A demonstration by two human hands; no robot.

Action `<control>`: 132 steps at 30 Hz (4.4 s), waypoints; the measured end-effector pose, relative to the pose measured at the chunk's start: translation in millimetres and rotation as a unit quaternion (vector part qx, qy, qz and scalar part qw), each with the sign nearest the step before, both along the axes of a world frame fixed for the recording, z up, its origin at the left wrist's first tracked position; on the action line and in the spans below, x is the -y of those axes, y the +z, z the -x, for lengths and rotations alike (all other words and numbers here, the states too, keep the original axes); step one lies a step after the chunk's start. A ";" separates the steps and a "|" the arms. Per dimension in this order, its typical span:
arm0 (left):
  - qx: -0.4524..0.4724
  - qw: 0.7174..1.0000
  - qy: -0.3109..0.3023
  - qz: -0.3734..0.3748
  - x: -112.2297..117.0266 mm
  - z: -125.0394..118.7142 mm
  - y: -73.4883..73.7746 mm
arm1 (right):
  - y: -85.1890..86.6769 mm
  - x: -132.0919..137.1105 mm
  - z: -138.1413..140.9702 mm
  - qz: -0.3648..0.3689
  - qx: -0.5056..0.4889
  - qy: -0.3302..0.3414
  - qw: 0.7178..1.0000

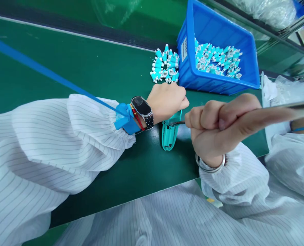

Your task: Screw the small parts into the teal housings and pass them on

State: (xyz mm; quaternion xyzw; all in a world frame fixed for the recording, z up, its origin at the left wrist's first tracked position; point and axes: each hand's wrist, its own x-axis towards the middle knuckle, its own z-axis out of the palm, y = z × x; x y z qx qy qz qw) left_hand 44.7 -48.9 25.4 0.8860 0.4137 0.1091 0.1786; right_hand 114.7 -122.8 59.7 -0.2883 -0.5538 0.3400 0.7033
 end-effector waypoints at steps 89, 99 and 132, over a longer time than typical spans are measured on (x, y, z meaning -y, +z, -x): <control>0.022 0.999 0.023 0.022 -0.5 0.6 -3.6 | 0.8 24.8 -14.0 0.176 -0.084 0.174 0.965; 0.026 0.999 0.026 -0.002 -1.0 0.0 -5.3 | 4.3 25.6 -14.2 0.195 -0.056 0.170 0.964; 0.007 0.997 0.035 0.065 -9.1 7.1 -0.8 | 20.5 9.4 -35.9 0.208 -0.078 0.181 0.958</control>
